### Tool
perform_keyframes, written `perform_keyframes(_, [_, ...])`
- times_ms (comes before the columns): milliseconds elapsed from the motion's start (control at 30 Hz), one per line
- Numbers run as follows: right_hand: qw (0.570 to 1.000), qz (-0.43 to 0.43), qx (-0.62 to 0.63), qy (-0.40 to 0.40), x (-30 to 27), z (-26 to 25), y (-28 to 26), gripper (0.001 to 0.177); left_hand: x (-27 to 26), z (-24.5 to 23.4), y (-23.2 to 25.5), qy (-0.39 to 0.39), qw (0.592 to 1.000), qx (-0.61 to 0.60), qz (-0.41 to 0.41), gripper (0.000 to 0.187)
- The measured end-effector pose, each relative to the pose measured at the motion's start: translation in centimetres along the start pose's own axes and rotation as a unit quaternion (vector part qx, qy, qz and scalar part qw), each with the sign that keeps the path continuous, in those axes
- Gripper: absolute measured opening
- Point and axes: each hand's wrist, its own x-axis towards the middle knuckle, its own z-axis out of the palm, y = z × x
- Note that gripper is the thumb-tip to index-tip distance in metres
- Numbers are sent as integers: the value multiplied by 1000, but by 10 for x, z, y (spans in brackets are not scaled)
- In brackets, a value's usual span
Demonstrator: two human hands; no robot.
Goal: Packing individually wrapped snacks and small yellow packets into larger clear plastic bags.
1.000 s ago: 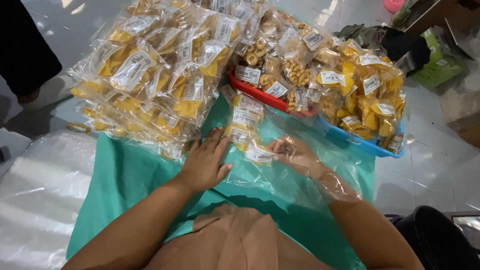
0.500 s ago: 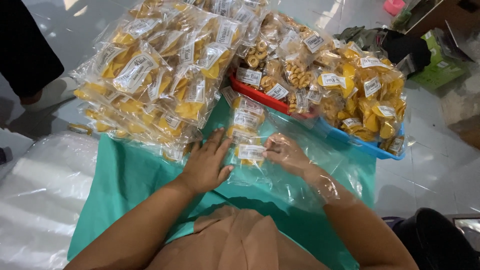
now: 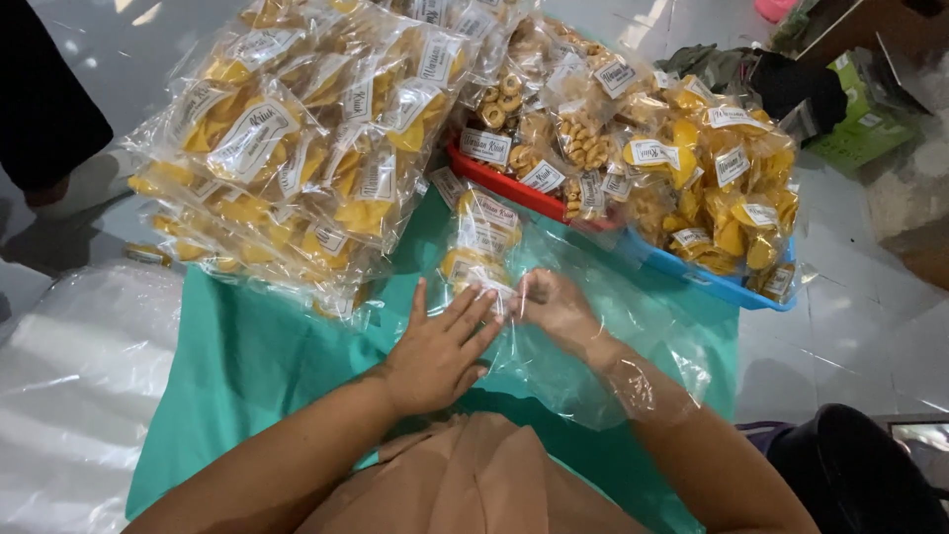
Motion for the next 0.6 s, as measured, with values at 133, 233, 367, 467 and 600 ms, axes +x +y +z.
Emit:
perform_keyframes(133, [999, -35, -15, -8, 4, 1, 9, 13, -3, 2, -1, 17, 1000, -7, 17, 70])
perform_keyframes(233, [967, -172, -178, -61, -2, -1, -18, 16, -5, 5, -5, 14, 999, -9, 27, 68])
perform_keyframes(367, [943, -260, -197, -70, 3, -1, -3, 14, -4, 2, -4, 8, 1000, -9, 27, 70])
perform_keyframes(467, [928, -313, -172, -104, -1, 4, -17, 17, -3, 1, -4, -2, 999, -9, 30, 71])
perform_keyframes(600, [920, -317, -226, -51, -20, 12, -56, 27, -4, 0, -4, -29, 999, -3, 24, 72])
